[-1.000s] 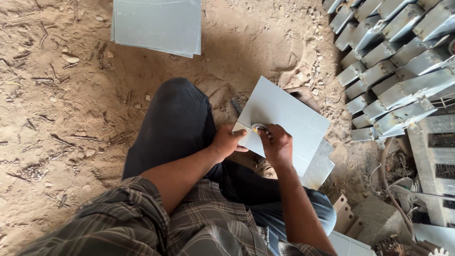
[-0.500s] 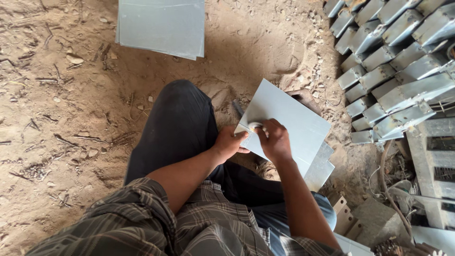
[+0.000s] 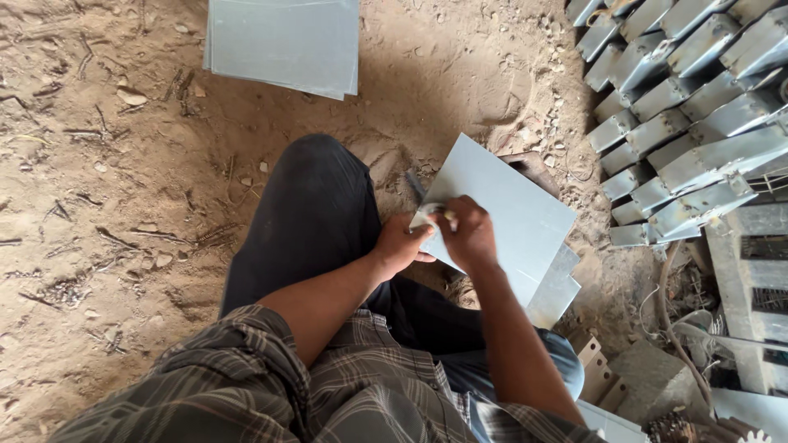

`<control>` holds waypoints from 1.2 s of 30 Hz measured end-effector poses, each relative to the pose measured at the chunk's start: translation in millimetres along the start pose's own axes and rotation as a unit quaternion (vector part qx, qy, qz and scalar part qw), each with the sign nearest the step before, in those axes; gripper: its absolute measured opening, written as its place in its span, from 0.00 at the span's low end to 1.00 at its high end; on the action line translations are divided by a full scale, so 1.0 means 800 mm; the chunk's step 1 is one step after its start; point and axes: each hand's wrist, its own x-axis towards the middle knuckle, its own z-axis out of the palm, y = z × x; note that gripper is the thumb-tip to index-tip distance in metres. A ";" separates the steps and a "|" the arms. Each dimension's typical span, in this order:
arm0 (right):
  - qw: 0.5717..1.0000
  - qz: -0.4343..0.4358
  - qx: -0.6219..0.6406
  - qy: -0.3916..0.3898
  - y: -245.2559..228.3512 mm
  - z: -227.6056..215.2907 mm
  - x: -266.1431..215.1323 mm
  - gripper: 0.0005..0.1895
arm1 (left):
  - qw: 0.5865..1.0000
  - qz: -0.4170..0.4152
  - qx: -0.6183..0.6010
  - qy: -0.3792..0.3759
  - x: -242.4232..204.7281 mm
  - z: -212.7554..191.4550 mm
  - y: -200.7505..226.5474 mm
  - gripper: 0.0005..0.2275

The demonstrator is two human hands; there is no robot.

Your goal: The person sits on the ground and uses a small abrasive tool to rub the surface of a rectangular metal sheet. They repeatedly move the tool back and forth across the sheet's surface, occasionally repositioning the sheet or the tool to cover different areas.

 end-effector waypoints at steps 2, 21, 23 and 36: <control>0.998 0.024 -0.059 -0.001 0.014 -0.016 -0.008 0.08 | 1.000 0.010 -0.005 -0.004 0.002 -0.001 -0.005 0.15; 0.995 0.038 -0.092 -0.021 -0.004 -0.015 -0.002 0.08 | 0.999 0.025 0.020 0.002 -0.005 0.008 0.008 0.13; 0.995 0.023 -0.098 -0.004 -0.012 0.002 0.005 0.07 | 1.000 0.009 0.010 0.011 -0.005 0.008 0.007 0.13; 0.993 0.060 -0.104 -0.019 -0.012 -0.008 0.002 0.08 | 0.999 0.033 0.010 0.012 -0.002 0.008 0.003 0.14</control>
